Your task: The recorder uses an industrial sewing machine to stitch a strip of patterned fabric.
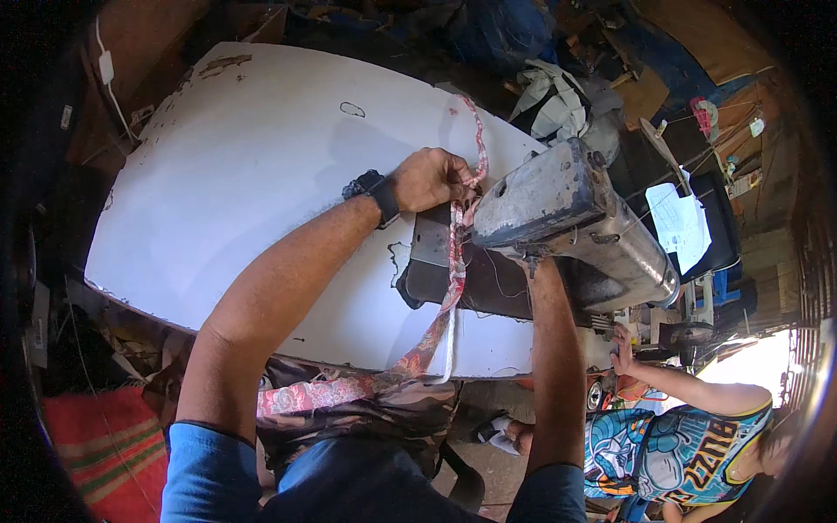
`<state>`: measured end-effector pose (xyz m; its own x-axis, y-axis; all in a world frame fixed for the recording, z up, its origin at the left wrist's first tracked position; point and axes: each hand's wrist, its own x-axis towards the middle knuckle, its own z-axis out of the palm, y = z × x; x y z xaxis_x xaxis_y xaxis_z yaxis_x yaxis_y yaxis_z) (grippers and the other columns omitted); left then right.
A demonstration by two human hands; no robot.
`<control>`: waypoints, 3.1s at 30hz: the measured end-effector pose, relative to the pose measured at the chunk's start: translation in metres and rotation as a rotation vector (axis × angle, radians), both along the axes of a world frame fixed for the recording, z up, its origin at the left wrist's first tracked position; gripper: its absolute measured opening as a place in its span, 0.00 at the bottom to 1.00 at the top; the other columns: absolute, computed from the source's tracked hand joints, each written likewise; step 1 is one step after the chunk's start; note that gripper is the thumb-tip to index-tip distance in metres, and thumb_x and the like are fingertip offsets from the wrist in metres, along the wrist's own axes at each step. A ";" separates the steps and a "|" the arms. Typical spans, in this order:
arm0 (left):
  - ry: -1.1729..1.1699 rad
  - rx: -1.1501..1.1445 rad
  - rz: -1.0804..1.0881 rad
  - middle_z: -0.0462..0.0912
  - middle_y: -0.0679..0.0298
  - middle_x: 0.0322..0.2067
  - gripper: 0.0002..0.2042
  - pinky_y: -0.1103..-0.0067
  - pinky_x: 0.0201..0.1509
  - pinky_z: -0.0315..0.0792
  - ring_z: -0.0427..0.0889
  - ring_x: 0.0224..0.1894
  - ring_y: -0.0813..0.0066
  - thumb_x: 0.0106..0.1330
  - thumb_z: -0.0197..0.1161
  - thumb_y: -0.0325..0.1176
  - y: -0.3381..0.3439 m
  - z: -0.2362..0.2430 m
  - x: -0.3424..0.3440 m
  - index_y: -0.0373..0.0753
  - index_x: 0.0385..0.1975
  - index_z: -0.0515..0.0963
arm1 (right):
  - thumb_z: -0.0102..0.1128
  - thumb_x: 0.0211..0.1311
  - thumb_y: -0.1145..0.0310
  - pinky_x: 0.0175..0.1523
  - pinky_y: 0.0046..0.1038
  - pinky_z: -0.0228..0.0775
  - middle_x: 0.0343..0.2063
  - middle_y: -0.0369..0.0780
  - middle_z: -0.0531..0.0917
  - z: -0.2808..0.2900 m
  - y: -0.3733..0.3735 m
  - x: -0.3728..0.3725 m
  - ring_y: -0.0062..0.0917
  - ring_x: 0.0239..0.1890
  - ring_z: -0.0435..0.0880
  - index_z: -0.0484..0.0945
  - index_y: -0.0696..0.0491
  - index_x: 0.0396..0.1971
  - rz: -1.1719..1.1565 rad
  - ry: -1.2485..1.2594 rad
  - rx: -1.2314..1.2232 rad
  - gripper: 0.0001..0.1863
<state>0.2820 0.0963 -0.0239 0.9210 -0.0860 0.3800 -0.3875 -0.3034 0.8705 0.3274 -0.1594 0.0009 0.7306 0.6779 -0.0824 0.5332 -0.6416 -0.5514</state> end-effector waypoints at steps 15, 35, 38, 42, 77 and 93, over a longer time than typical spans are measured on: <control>-0.079 0.051 0.013 0.89 0.56 0.29 0.08 0.70 0.42 0.79 0.87 0.30 0.68 0.65 0.73 0.33 0.003 0.002 -0.008 0.34 0.35 0.86 | 0.60 0.73 0.61 0.57 0.36 0.77 0.42 0.43 0.86 0.012 0.017 -0.006 0.34 0.48 0.85 0.80 0.54 0.47 0.112 -0.082 -0.087 0.13; -0.045 0.125 0.288 0.89 0.49 0.30 0.09 0.62 0.44 0.82 0.89 0.35 0.50 0.70 0.66 0.36 -0.021 0.006 -0.015 0.37 0.41 0.85 | 0.60 0.66 0.68 0.42 0.39 0.71 0.32 0.41 0.79 0.007 0.060 0.011 0.36 0.37 0.79 0.76 0.51 0.33 0.164 -1.181 -0.021 0.04; -0.069 0.130 0.304 0.89 0.49 0.31 0.08 0.60 0.44 0.82 0.89 0.35 0.48 0.69 0.65 0.33 -0.024 0.006 -0.017 0.38 0.42 0.85 | 0.60 0.66 0.69 0.41 0.37 0.71 0.32 0.40 0.79 0.000 0.056 0.018 0.34 0.36 0.79 0.77 0.52 0.35 0.155 -1.100 -0.038 0.04; -0.015 0.128 0.300 0.88 0.47 0.32 0.08 0.59 0.44 0.81 0.88 0.37 0.45 0.68 0.63 0.30 -0.012 0.000 -0.019 0.37 0.43 0.84 | 0.60 0.65 0.70 0.35 0.30 0.69 0.26 0.35 0.76 -0.005 0.037 0.011 0.27 0.28 0.76 0.77 0.53 0.39 0.337 -1.369 -0.126 0.06; -0.057 0.149 0.319 0.89 0.48 0.35 0.11 0.64 0.47 0.80 0.89 0.38 0.50 0.71 0.66 0.37 -0.022 0.007 -0.017 0.34 0.40 0.83 | 0.60 0.75 0.65 0.49 0.29 0.78 0.29 0.39 0.83 0.075 -0.157 -0.114 0.25 0.36 0.85 0.83 0.59 0.39 -0.458 0.301 0.168 0.11; -0.055 0.227 -0.090 0.85 0.50 0.35 0.07 0.61 0.45 0.78 0.85 0.38 0.48 0.66 0.68 0.24 -0.085 0.042 -0.240 0.33 0.42 0.82 | 0.55 0.78 0.69 0.50 0.35 0.80 0.26 0.34 0.76 0.041 -0.089 -0.224 0.21 0.31 0.78 0.81 0.63 0.51 -0.237 0.610 1.333 0.13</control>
<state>0.0418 0.0118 0.0179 0.8842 -0.2561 0.3907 -0.4668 -0.4509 0.7608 0.1031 -0.2485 0.0423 0.9142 0.3716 0.1615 -0.0338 0.4670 -0.8836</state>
